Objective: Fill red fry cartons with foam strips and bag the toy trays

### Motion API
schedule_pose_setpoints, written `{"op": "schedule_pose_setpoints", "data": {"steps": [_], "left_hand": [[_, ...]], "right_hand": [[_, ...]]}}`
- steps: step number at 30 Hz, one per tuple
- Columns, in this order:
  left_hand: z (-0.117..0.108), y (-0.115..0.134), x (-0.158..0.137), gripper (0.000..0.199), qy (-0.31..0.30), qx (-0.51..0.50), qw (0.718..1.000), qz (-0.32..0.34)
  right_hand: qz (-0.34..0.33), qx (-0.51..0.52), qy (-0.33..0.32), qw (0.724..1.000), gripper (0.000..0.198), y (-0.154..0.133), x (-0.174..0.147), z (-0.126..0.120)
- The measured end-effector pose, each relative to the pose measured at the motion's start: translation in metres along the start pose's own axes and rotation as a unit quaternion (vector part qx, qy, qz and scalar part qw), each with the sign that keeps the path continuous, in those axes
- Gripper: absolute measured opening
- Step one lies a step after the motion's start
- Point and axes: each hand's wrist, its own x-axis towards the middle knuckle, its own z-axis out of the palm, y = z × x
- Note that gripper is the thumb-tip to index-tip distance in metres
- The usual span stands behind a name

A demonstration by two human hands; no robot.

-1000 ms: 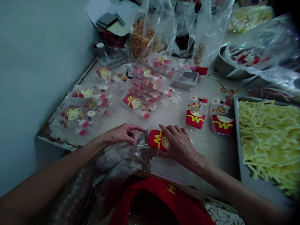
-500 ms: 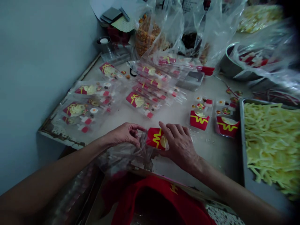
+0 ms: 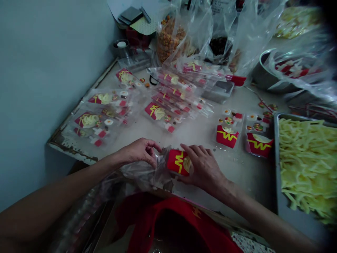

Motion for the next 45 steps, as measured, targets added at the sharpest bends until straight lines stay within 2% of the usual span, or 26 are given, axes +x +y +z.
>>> {"op": "schedule_pose_setpoints", "data": {"steps": [3, 8, 13, 18, 23, 28, 33, 35, 40, 43, 44, 45], "left_hand": [[0.002, 0.003, -0.007, 0.064, -0.004, 0.012, 1.0, -0.008], [0.004, 0.011, -0.009, 0.063, 0.036, 0.009, 0.999, 0.024], [0.007, 0.015, -0.002, 0.064, 0.027, -0.007, 0.999, 0.026], [0.003, 0.015, 0.003, 0.057, 0.037, -0.02, 0.999, 0.024], [0.003, 0.014, 0.005, 0.053, 0.003, -0.028, 1.0, 0.015], [0.004, 0.011, 0.01, 0.046, -0.006, -0.024, 1.0, -0.009], [-0.001, 0.018, 0.02, 0.038, -0.111, 0.007, 0.994, 0.008], [-0.001, 0.025, 0.026, 0.047, -0.146, 0.017, 0.989, 0.031], [0.01, 0.045, 0.036, 0.11, -0.178, 0.075, 0.977, 0.09], [0.021, 0.047, 0.034, 0.111, -0.194, 0.12, 0.963, 0.142], [0.023, 0.045, 0.032, 0.109, -0.17, 0.14, 0.962, 0.163], [0.026, 0.042, 0.029, 0.105, -0.12, 0.162, 0.961, 0.191]], "right_hand": [[-0.008, -0.004, 0.008, 1.0, 0.101, 0.001, 0.005, -0.004], [-0.044, -0.034, 0.051, 0.997, 0.095, -0.004, 0.007, -0.01], [-0.054, -0.04, 0.077, 0.995, 0.095, -0.007, -0.001, -0.011], [-0.079, -0.002, 0.028, 0.996, 0.095, -0.002, -0.009, -0.01], [-0.119, 0.033, -0.028, 0.992, 0.097, 0.001, -0.009, -0.008], [-0.12, -0.002, -0.013, 0.993, 0.097, 0.0, -0.005, -0.005], [-0.144, -0.079, -0.021, 0.986, 0.094, -0.007, 0.0, -0.009], [-0.146, -0.098, -0.02, 0.984, 0.093, -0.011, -0.001, -0.007], [-0.089, -0.105, 0.001, 0.991, 0.092, -0.028, -0.01, 0.002], [-0.068, -0.106, -0.009, 0.992, 0.096, -0.043, -0.012, 0.007], [-0.055, -0.108, -0.012, 0.993, 0.094, -0.047, -0.01, 0.009], [-0.035, -0.112, -0.013, 0.993, 0.091, -0.051, -0.008, 0.011]]}}
